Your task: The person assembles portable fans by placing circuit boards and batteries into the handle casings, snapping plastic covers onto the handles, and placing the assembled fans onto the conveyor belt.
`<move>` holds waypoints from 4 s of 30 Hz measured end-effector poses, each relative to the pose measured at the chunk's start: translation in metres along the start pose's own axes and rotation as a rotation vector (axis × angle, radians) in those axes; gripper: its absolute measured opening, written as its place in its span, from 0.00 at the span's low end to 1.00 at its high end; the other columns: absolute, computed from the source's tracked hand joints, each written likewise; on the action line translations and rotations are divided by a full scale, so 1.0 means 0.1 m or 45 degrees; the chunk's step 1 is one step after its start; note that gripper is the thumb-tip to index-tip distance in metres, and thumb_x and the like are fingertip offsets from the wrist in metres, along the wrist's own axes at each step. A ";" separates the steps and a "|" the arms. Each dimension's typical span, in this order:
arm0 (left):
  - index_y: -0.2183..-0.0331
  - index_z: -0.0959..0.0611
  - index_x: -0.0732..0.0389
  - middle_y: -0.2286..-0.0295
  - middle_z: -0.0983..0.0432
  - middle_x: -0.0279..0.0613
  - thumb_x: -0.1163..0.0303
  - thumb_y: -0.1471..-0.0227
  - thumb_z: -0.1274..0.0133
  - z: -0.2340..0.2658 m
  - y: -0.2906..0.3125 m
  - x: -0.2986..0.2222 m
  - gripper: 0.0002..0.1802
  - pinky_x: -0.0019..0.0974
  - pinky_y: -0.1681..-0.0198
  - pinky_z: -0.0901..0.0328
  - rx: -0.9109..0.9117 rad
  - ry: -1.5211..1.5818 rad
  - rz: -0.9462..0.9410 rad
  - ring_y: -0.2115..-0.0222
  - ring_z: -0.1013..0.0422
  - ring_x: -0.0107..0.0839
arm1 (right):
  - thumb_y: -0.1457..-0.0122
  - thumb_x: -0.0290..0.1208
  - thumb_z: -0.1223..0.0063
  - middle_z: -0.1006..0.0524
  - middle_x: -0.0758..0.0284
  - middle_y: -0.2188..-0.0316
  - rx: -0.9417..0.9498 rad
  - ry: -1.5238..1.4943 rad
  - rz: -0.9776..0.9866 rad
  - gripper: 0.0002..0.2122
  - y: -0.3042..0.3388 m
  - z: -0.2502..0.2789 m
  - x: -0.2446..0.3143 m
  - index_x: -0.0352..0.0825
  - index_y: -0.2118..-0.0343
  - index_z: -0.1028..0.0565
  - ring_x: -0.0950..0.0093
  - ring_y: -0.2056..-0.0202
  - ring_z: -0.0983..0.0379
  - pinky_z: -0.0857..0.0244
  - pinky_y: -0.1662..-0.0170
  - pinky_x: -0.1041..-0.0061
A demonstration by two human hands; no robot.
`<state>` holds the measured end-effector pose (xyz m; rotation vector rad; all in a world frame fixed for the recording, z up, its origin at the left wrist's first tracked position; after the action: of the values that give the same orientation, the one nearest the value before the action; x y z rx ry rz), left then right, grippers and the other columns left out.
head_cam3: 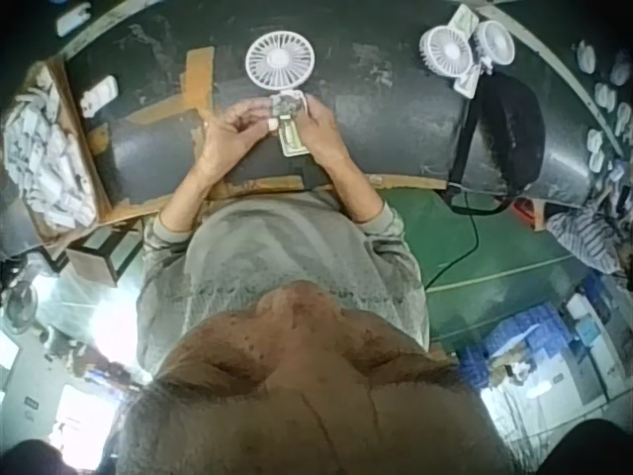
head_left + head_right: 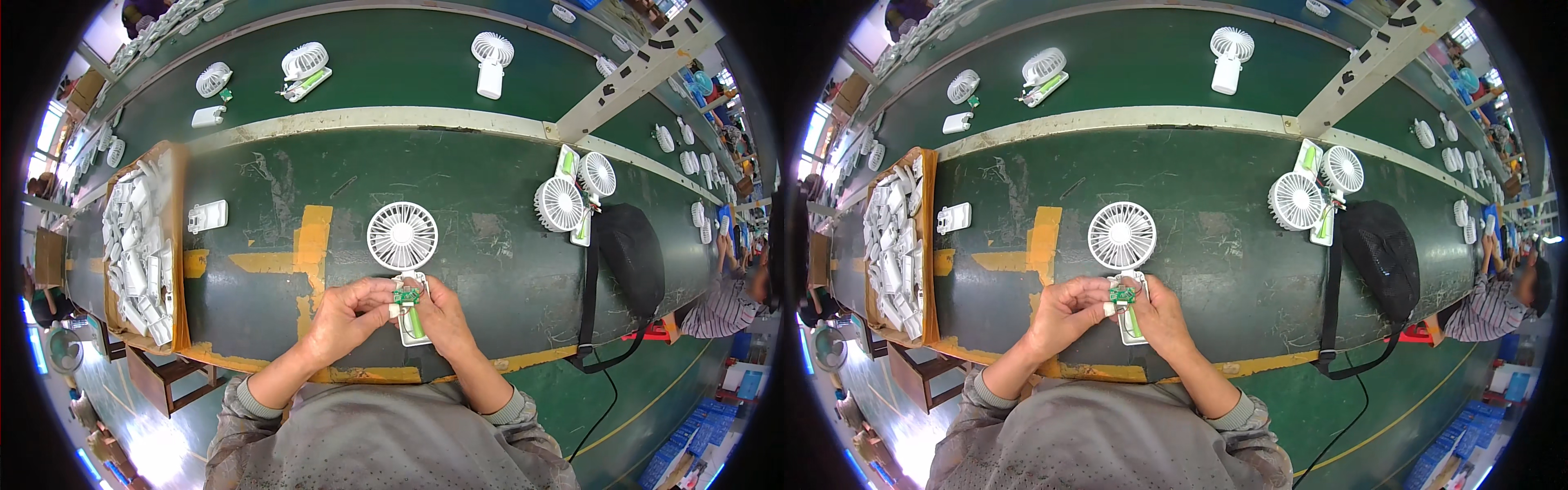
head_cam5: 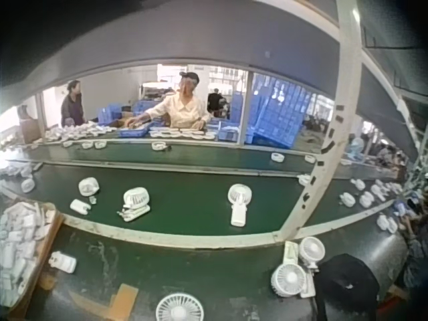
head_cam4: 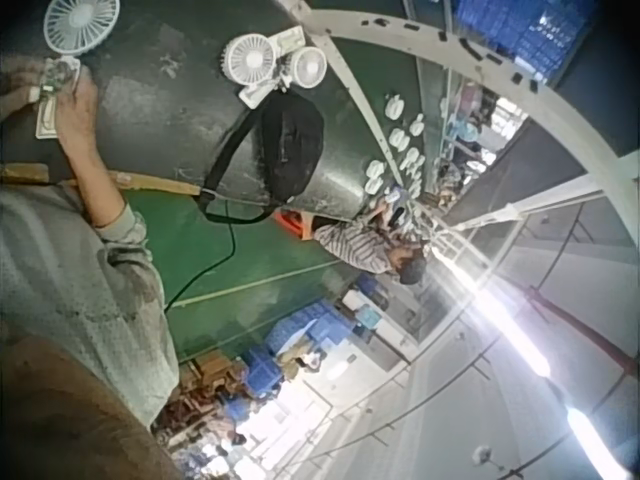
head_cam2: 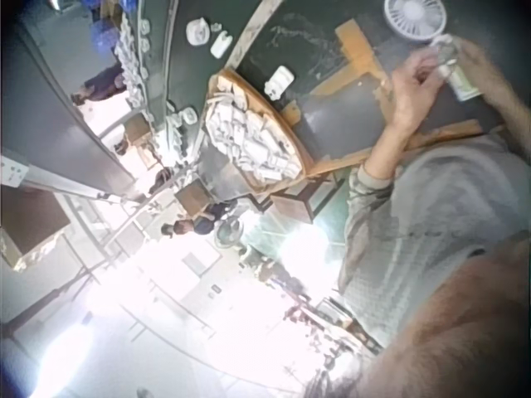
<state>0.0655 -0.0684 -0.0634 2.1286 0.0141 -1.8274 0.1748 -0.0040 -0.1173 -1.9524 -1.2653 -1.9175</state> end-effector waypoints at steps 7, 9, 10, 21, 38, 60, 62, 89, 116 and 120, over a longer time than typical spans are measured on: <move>0.61 0.24 0.67 0.71 0.23 0.46 0.81 0.52 0.51 -0.01 0.00 -0.24 0.13 0.30 0.69 0.31 -0.072 -0.496 -0.162 0.72 0.24 0.31 | 0.37 0.31 0.66 0.26 0.64 0.68 0.161 -0.227 -0.082 0.13 0.07 -0.04 0.07 0.28 0.57 0.33 0.77 0.69 0.26 0.31 0.66 0.79; 0.62 0.23 0.67 0.73 0.24 0.48 0.79 0.52 0.51 -0.02 -0.01 -0.28 0.11 0.32 0.72 0.31 -0.060 -0.701 -0.292 0.75 0.25 0.34 | 0.37 0.32 0.68 0.26 0.63 0.65 0.183 -0.280 -0.137 0.14 0.09 -0.02 0.06 0.28 0.55 0.34 0.76 0.67 0.26 0.31 0.64 0.79; 0.62 0.23 0.67 0.73 0.24 0.48 0.79 0.52 0.51 -0.02 -0.03 -0.28 0.11 0.32 0.72 0.31 -0.057 -0.701 -0.292 0.75 0.25 0.34 | 0.37 0.32 0.69 0.27 0.62 0.64 0.229 -0.387 -0.149 0.15 0.09 -0.03 0.06 0.28 0.54 0.35 0.75 0.65 0.27 0.32 0.62 0.78; 0.71 0.22 0.66 0.76 0.25 0.45 0.77 0.53 0.50 0.00 -0.07 -0.25 0.04 0.36 0.73 0.33 -0.103 -0.799 -0.247 0.75 0.27 0.40 | 0.36 0.40 0.70 0.26 0.60 0.63 0.241 -0.536 -0.235 0.20 0.10 -0.02 0.06 0.26 0.54 0.35 0.73 0.64 0.26 0.32 0.60 0.77; 0.72 0.27 0.62 0.77 0.30 0.44 0.77 0.56 0.49 -0.07 -0.07 -0.23 0.05 0.41 0.74 0.36 -0.111 -1.198 -0.486 0.75 0.30 0.43 | 0.37 0.34 0.64 0.27 0.67 0.64 0.151 -0.475 -0.179 0.14 0.08 0.01 0.00 0.29 0.56 0.32 0.81 0.65 0.29 0.34 0.61 0.82; 0.61 0.25 0.69 0.68 0.32 0.42 0.78 0.65 0.49 -0.29 0.02 -0.29 0.22 0.37 0.71 0.32 0.099 -1.492 -0.780 0.71 0.32 0.36 | 0.41 0.22 0.58 0.29 0.72 0.60 0.337 -0.179 0.022 0.17 0.11 -0.01 0.06 0.30 0.47 0.38 0.87 0.62 0.34 0.37 0.60 0.86; 0.62 0.25 0.69 0.68 0.32 0.42 0.78 0.65 0.49 -0.30 0.01 -0.29 0.21 0.36 0.70 0.32 0.110 -1.512 -0.777 0.71 0.32 0.36 | 0.40 0.23 0.58 0.29 0.72 0.60 0.312 -0.059 0.021 0.18 0.11 0.00 0.05 0.30 0.47 0.39 0.86 0.61 0.35 0.38 0.59 0.85; 0.79 0.27 0.64 0.79 0.33 0.41 0.79 0.65 0.48 -0.36 -0.25 -0.43 0.05 0.40 0.78 0.37 0.195 -1.400 -0.637 0.78 0.31 0.40 | 0.42 0.21 0.58 0.31 0.74 0.70 0.227 -0.093 0.043 0.14 0.10 0.00 0.00 0.29 0.53 0.36 0.88 0.70 0.38 0.42 0.68 0.86; 0.54 0.29 0.70 0.55 0.36 0.51 0.80 0.61 0.53 -0.27 0.31 -0.11 0.26 0.40 0.57 0.38 0.044 -1.456 -0.671 0.59 0.35 0.43 | 0.37 0.31 0.61 0.27 0.69 0.65 0.093 -0.359 -0.082 0.12 0.06 0.00 -0.05 0.29 0.58 0.31 0.84 0.65 0.33 0.37 0.60 0.83; 0.55 0.28 0.70 0.56 0.36 0.52 0.80 0.62 0.52 -0.28 0.35 -0.10 0.26 0.40 0.57 0.38 0.005 -1.449 -0.671 0.59 0.35 0.44 | 0.38 0.30 0.60 0.27 0.67 0.63 0.068 -0.410 -0.073 0.12 0.08 -0.03 -0.06 0.28 0.56 0.32 0.81 0.63 0.31 0.35 0.59 0.81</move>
<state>0.0980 -0.0926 -0.0418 0.8370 0.3127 -3.0566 0.1788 -0.0137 -0.1179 -2.2874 -1.4459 -1.6177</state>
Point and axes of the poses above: each hand's wrist, its own y-axis away from the middle knuckle, its own z-axis out of the back of the hand, x = y × z, the point moved 7 cm from there along -y, towards the middle knuckle
